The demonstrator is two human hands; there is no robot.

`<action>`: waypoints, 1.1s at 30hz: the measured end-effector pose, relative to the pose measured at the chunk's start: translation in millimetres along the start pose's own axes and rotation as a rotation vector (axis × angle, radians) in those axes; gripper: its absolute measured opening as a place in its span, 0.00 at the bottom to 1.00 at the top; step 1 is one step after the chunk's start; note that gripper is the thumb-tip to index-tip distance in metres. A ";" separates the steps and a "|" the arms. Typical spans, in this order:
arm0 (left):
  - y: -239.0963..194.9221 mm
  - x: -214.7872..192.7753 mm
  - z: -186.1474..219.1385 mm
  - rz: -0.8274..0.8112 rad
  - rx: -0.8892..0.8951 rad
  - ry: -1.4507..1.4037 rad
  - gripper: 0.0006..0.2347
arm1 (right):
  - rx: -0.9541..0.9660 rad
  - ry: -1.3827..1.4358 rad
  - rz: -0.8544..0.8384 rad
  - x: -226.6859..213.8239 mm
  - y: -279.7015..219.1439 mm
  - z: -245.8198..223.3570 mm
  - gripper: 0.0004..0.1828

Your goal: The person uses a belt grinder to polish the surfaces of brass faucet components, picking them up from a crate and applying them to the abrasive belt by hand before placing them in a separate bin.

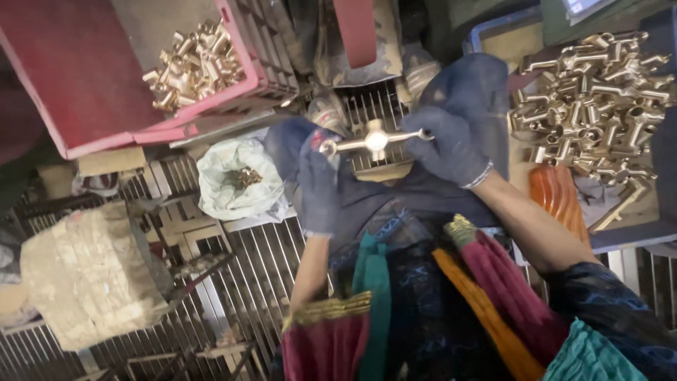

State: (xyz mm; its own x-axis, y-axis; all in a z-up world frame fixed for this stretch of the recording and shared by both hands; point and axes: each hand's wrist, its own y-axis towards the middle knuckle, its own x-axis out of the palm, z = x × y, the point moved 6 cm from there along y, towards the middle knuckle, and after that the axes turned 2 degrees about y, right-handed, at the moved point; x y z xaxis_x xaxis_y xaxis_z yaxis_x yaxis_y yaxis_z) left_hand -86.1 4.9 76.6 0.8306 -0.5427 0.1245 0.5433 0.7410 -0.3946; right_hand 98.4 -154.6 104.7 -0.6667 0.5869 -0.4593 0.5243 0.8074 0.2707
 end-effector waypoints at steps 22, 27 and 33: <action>153.5 56.3 -93.3 0.067 -0.087 -0.078 0.13 | 0.870 0.702 0.084 7.1 78.9 145.9 0.14; 170.0 64.3 -118.7 0.140 -0.389 -0.282 0.12 | 1.164 0.789 0.144 20.5 84.7 173.7 0.14; 167.0 81.9 -114.5 0.085 -0.484 -0.385 0.11 | 1.050 0.848 0.073 14.5 80.8 172.5 0.14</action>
State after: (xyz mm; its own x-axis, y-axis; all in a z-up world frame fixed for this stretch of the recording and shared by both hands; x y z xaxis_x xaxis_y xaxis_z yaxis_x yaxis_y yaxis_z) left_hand 58.7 39.0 -83.3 0.9020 -0.2416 0.3578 0.4312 0.4635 -0.7741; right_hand 222.5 -91.3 -26.0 -0.5391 0.7903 0.2913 0.4716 0.5698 -0.6730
